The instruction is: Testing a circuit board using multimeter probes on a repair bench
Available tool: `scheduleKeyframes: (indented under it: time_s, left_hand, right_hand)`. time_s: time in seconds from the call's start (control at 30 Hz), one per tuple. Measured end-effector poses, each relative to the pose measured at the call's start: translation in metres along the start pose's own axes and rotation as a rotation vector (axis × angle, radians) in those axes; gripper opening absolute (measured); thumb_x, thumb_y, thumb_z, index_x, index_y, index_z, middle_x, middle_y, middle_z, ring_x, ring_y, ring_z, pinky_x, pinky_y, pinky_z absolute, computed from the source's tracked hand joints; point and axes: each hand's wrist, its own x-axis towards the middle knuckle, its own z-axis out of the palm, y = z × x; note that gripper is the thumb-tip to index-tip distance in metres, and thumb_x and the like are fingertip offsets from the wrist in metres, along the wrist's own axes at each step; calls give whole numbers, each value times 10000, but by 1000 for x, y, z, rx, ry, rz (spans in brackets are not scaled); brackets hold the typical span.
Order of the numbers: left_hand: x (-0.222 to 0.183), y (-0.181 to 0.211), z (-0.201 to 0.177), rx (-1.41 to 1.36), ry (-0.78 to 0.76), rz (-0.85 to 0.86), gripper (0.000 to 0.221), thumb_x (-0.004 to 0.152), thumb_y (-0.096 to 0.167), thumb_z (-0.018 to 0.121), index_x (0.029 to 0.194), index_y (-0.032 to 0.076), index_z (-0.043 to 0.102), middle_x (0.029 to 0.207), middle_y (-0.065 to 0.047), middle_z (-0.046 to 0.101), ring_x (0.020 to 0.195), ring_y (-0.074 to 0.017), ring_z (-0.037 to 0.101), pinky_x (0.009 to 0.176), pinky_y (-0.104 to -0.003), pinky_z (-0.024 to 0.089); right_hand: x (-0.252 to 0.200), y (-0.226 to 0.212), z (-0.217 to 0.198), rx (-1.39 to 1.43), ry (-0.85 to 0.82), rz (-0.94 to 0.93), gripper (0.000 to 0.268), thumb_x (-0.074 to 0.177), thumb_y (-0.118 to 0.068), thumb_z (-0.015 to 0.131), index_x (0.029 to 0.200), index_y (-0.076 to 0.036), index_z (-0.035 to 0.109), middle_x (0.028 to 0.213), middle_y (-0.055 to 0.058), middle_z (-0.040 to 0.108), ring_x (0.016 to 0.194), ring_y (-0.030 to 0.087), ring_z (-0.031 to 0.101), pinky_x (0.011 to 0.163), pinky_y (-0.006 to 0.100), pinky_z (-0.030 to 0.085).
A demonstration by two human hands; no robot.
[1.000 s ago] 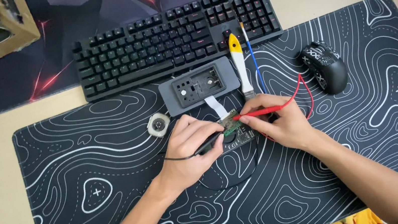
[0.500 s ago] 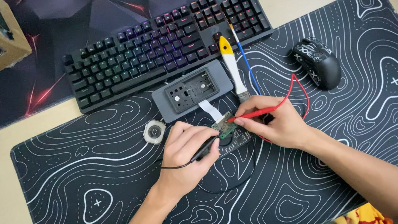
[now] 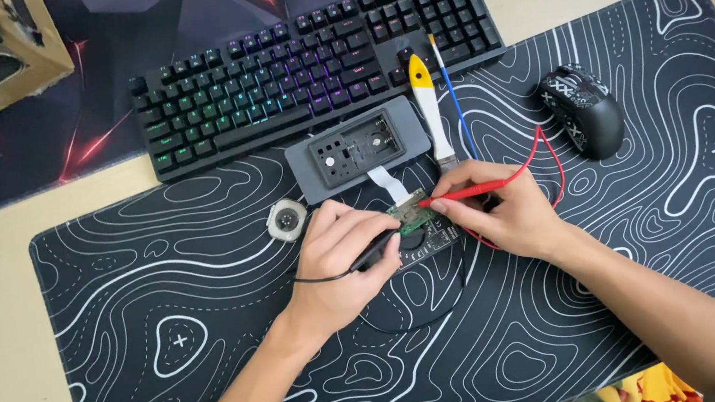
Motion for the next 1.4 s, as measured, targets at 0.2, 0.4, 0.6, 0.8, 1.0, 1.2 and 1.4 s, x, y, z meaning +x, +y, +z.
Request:
scheduleKeyframes:
  time_s: [0.2,0.4,0.6,0.8,1.0,1.2,1.4]
  left_hand:
    - [0,0,3,-16,1,-11,85,990,98,840,1067,134,847,960,-46,832,867,-275,735,842,-374,608]
    - [1,1,2,-22,2,-16,85,986,90,840,1062,128,849,954,-57,833,862,-275,739,837,-380,613]
    - [2,0,3,-26,-9,-11,69,989,93,840,1054,115,842,949,-64,827,862,-274,738,831,-372,615]
    - [0,-1,3,-22,-6,-3,63,993,100,836,1053,118,836,954,-59,827,864,-279,741,823,-376,615]
    - [-3,-5,5,-25,12,14,100,970,102,852,1067,119,832,982,-57,832,884,-305,742,832,-393,617]
    - [-4,-6,7,-10,28,9,112,970,97,836,1074,138,833,981,-20,829,886,-247,733,857,-364,611]
    - [-5,-10,8,11,5,21,121,983,109,829,1092,159,844,1014,0,839,917,-240,741,869,-353,612]
  right_hand:
    - [2,0,3,8,-7,-39,82,1000,-95,868,1077,-73,852,847,115,856,718,201,762,742,366,634]
    - [2,11,2,-93,35,-185,134,955,-132,934,1070,-106,868,1212,125,764,1073,316,780,985,474,634]
    - [2,15,2,-94,5,-160,139,973,-142,919,1098,-114,866,1290,133,707,1140,338,770,1050,510,613]
    - [9,-11,-7,-183,-90,-220,161,962,-133,909,1113,-119,857,1297,134,721,1175,394,785,1063,543,603]
    - [28,-17,-14,-221,-195,-285,118,958,-145,901,1051,-103,843,1228,159,743,1102,425,795,1017,562,618]
    - [24,5,-4,-152,-133,-213,84,965,-157,903,1010,-103,857,1235,148,770,1101,391,812,1006,538,629]
    - [18,10,-4,-139,-114,-204,80,974,-147,892,1024,-93,861,1255,150,763,1125,382,812,1022,529,625]
